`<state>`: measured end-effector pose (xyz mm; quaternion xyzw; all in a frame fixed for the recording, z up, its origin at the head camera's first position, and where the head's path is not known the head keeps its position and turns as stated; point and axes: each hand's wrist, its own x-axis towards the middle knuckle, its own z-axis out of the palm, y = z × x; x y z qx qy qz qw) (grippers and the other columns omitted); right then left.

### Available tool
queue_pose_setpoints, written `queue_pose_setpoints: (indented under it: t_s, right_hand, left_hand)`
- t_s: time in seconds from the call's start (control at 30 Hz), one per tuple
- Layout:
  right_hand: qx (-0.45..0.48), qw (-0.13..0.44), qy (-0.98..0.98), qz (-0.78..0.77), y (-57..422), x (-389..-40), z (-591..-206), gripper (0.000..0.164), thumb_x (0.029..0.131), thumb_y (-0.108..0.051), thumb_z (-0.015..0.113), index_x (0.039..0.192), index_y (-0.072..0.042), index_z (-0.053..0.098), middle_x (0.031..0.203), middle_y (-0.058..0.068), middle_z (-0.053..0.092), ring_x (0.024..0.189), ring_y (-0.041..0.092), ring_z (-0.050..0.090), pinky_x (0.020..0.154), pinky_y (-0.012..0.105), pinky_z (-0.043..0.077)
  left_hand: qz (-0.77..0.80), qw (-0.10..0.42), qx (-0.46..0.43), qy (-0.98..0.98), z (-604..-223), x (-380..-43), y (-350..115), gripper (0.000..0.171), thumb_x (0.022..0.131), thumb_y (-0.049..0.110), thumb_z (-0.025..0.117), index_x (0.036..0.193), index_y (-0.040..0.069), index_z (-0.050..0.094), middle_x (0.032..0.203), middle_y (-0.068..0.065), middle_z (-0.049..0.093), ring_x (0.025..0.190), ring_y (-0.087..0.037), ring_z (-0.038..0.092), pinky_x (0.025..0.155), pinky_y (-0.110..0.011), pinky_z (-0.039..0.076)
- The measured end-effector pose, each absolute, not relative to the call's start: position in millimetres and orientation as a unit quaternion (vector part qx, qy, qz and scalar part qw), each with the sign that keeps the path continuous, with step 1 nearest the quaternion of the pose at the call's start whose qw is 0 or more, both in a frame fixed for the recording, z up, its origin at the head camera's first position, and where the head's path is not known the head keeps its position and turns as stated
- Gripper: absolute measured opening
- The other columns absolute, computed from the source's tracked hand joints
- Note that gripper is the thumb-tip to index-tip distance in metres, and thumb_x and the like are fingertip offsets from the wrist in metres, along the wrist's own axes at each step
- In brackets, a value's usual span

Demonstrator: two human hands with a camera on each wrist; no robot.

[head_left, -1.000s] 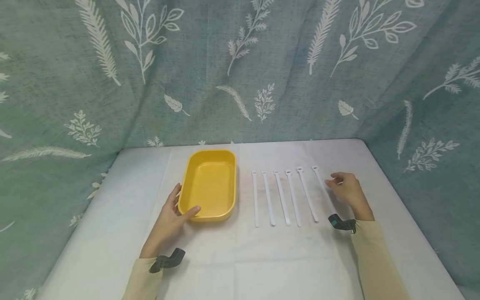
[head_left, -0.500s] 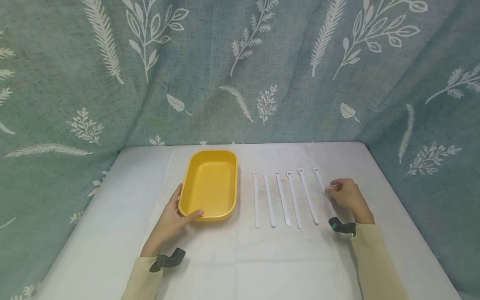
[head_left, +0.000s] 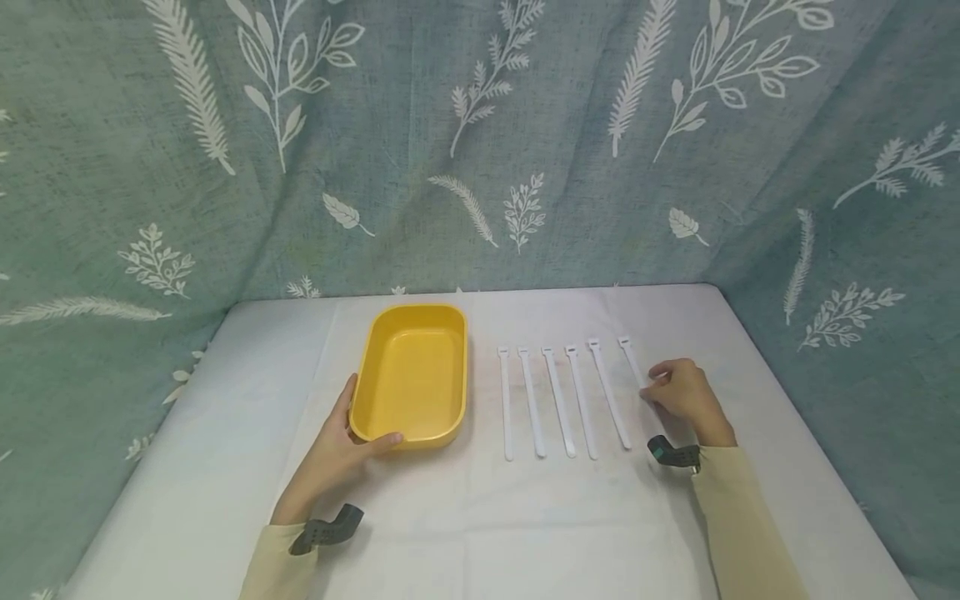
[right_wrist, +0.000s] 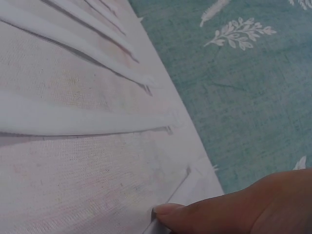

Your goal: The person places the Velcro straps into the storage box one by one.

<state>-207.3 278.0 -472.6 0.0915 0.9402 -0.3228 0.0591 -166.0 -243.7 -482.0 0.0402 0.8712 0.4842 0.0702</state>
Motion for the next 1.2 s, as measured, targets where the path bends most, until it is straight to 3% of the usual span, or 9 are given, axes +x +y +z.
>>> queue_pose_setpoints:
  t_s: [0.3, 0.57, 1.03, 1.2]
  right_hand:
    - [0.086, 0.069, 0.938, -0.329, 279.8, -206.7, -470.7, 0.032, 0.088, -0.011, 0.077, 0.111, 0.01, 0.071, 0.099, 0.024, 0.073, 0.086, 0.031, 0.068, 0.076, 0.043, 0.058]
    - [0.1, 0.075, 0.934, -0.335, 276.6, -206.4, -471.2, 0.03, 0.089, -0.01, 0.073, 0.113, 0.009, 0.071, 0.097, 0.022, 0.072, 0.085, 0.028, 0.067, 0.076, 0.04, 0.057]
    - [0.096, 0.085, 0.931, -0.343, 278.5, -205.8, -469.6, 0.029, 0.093, -0.007, 0.065, 0.118, 0.009, 0.07, 0.106, 0.026, 0.073, 0.094, 0.035, 0.071, 0.081, 0.043, 0.06]
    - [0.092, 0.087, 0.931, -0.343, 281.0, -207.4, -470.8, 0.031, 0.094, -0.009, 0.065, 0.119, 0.009, 0.069, 0.108, 0.026, 0.072, 0.096, 0.035, 0.071, 0.086, 0.048, 0.06]
  left_hand:
    - [0.493, 0.057, 0.059, 0.866, -485.0, -165.5, -244.2, 0.127, 0.082, 0.035, 0.089, 0.167, 0.028, -0.006, 0.175, -0.012, 0.016, 0.156, -0.04, 0.028, 0.126, -0.069, 0.023]
    - [0.496, 0.053, 0.065, 0.864, -485.3, -166.0, -243.2, 0.127, 0.082, 0.035, 0.089, 0.167, 0.028, -0.005, 0.174, -0.012, 0.019, 0.155, -0.039, 0.031, 0.126, -0.068, 0.023]
    - [0.487, 0.06, 0.061, 0.869, -483.3, -164.8, -243.5, 0.129, 0.082, 0.035, 0.089, 0.167, 0.028, -0.008, 0.176, -0.011, 0.011, 0.159, -0.041, 0.022, 0.126, -0.069, 0.02]
    - [0.49, 0.058, 0.065, 0.867, -485.3, -165.6, -244.2, 0.127, 0.082, 0.035, 0.088, 0.167, 0.03, -0.007, 0.175, -0.01, 0.013, 0.158, -0.04, 0.024, 0.126, -0.069, 0.021]
